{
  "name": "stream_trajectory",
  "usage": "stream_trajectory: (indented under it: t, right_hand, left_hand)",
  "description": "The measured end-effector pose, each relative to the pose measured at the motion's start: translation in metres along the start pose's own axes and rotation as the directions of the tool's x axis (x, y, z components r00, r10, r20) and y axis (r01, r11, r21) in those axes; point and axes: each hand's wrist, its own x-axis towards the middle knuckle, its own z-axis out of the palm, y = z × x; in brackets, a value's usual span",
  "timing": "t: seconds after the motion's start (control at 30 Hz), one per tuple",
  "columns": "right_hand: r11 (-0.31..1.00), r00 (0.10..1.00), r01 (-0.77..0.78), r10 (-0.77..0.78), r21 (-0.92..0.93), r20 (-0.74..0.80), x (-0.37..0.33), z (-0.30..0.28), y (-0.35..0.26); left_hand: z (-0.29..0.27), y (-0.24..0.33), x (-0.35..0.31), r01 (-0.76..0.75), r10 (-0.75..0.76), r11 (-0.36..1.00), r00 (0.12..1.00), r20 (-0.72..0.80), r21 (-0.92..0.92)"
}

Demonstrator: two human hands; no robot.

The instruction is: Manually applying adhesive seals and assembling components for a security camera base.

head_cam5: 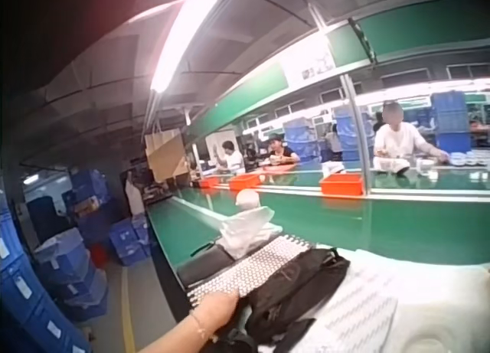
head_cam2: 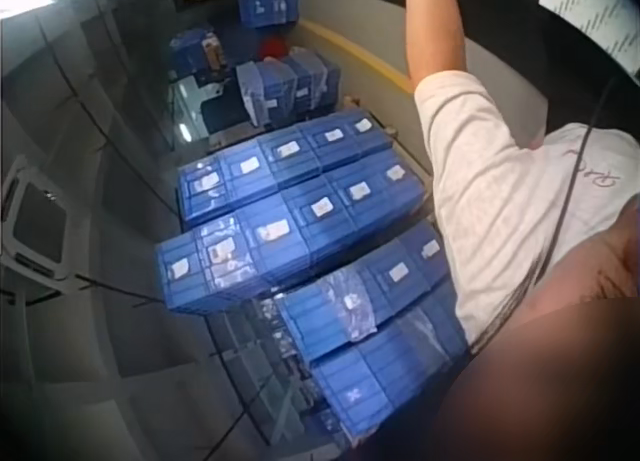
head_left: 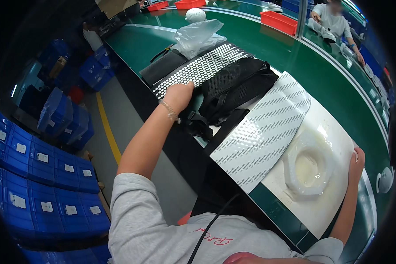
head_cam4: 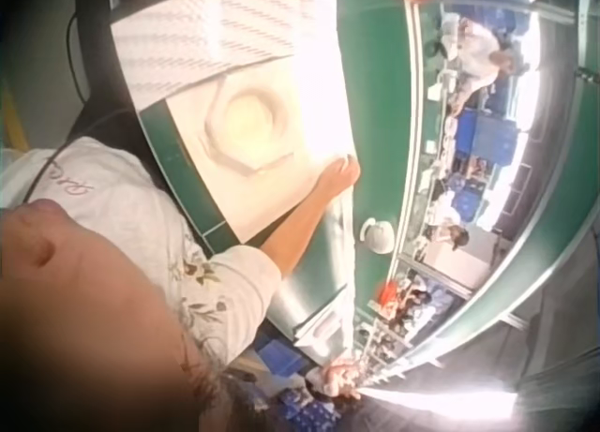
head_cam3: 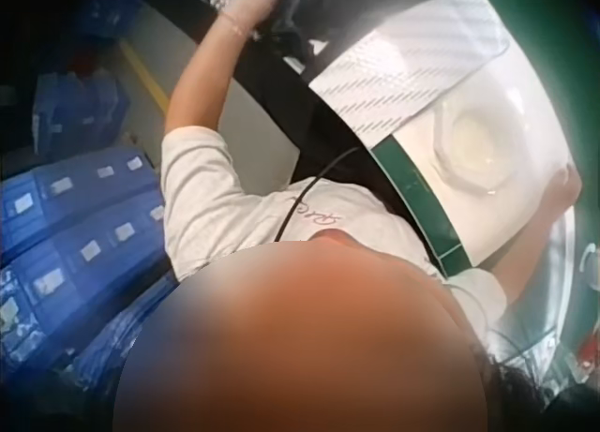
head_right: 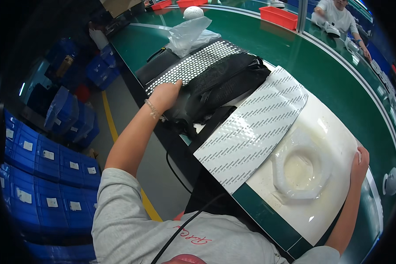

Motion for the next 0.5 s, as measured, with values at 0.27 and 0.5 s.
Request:
stream_trajectory:
  t: [0.27, 0.5]
  right_hand:
    - [0.995, 0.997, -0.075, 0.073, 0.072, 0.029, -0.002, -0.001, -0.004]
    - [0.981, 0.985, -0.162, 0.155, 0.109, 0.074, -0.003, -0.006, -0.007]
  left_hand:
    - [-0.013, -0.008, 0.002, 0.140, -0.136, 0.990, 0.978, -0.156, 0.012]
    - [-0.057, -0.012, 0.006, 0.173, -0.177, 0.984, 0.970, -0.169, -0.036]
